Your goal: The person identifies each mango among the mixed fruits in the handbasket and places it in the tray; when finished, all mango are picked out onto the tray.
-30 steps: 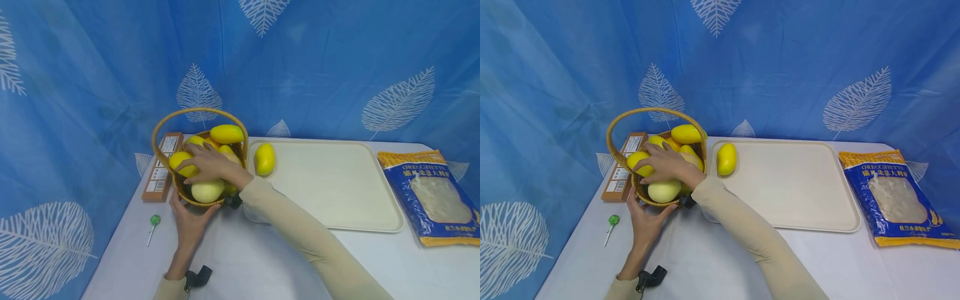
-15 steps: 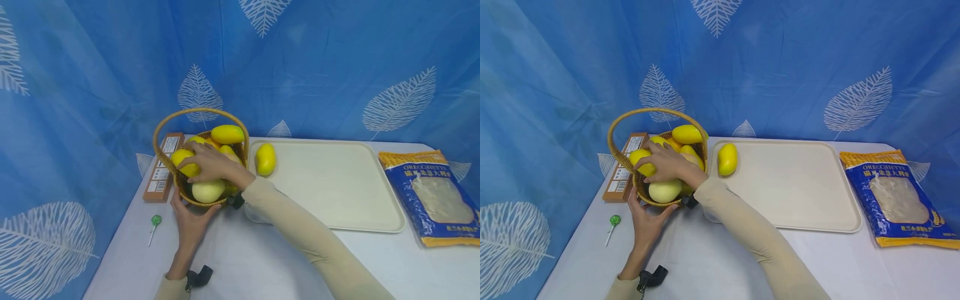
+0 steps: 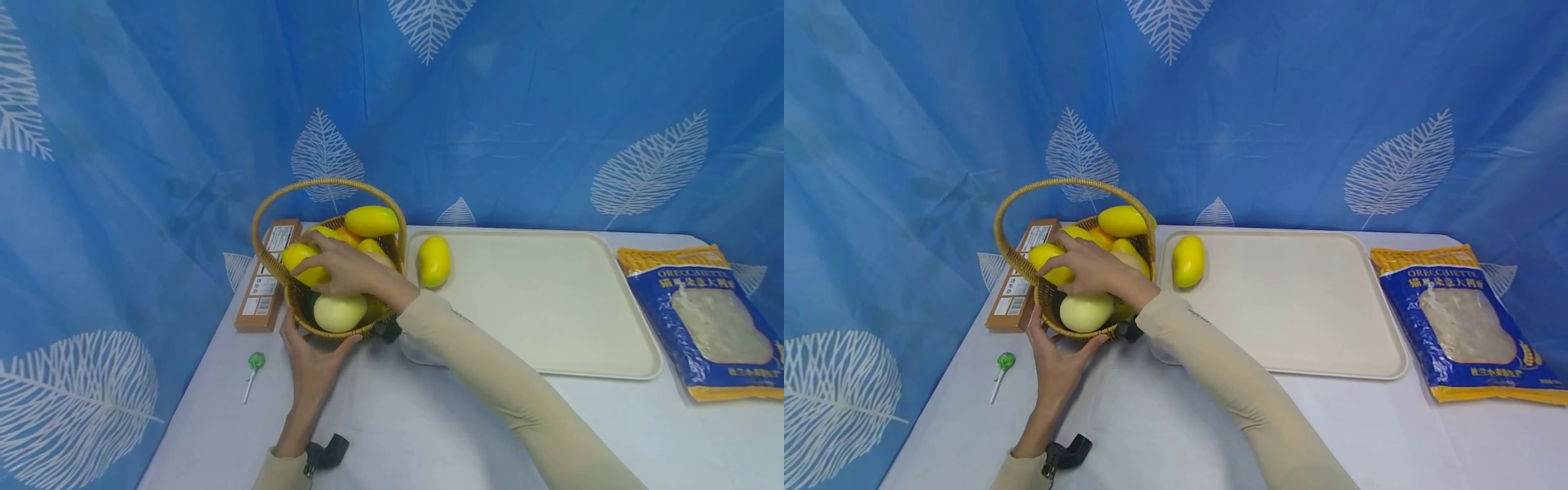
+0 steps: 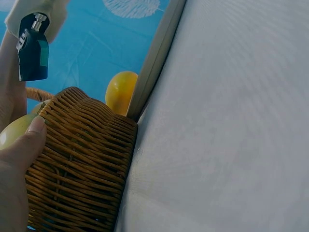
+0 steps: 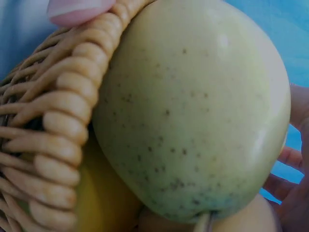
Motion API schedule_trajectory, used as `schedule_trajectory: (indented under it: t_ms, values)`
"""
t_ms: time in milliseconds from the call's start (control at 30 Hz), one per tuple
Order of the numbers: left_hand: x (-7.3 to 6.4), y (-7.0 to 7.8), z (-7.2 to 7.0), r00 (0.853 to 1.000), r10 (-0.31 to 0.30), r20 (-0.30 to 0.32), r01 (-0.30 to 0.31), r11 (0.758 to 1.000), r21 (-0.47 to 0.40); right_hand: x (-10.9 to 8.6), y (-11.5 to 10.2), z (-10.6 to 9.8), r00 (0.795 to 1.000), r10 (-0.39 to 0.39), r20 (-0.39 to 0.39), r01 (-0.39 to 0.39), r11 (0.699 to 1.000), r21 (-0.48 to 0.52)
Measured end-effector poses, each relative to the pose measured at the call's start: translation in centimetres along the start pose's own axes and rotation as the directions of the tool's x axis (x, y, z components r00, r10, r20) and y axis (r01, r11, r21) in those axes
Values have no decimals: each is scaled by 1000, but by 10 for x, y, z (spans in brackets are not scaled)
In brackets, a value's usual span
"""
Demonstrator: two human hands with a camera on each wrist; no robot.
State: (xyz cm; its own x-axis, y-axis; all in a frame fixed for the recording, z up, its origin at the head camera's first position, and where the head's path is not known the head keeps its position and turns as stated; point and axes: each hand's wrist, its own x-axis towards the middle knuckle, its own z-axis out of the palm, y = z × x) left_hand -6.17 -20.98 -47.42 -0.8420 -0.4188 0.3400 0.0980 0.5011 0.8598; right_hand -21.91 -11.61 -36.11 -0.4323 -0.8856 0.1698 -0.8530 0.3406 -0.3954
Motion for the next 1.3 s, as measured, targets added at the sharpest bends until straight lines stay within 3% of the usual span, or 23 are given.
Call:
schedule_trajectory:
  t_ms: [167,333,567,667,833,933,1000,1100,1200,1300]
  values:
    - [-1,0,0,1000,-10,-2,10,1000,10,-7,-2,-6,993,-16,-115,24,998,66]
    - [1,2,0,1000,-8,3,8,1000,3,-19,-5,-23,968,-25,-251,53,993,105]
    - [2,2,0,1000,4,-10,-4,1000,-9,-45,-2,-36,957,15,-289,17,994,109]
    - [1,3,0,1000,-9,-9,9,1000,-4,-63,-4,-41,945,3,-328,35,993,112]
    - [0,3,1,1000,-9,-9,9,1000,-7,-100,-6,-53,895,-70,-441,151,977,153]
    - [0,2,1,1000,-3,-12,2,1000,-9,-121,0,-61,842,-114,-527,209,970,123]
    - [0,1,1,1000,-2,-17,2,1000,-3,-134,9,-67,810,-110,-576,203,974,99]
    - [0,2,2,1000,-7,-16,7,1000,-3,-156,31,-72,785,-12,-620,119,984,131]
    - [-1,1,2,1000,-14,-9,14,1000,-6,-177,59,-71,783,148,-605,-15,975,220]
    - [-2,1,2,1000,-14,-9,14,1000,-9,-194,89,-62,787,310,-534,-174,941,290]
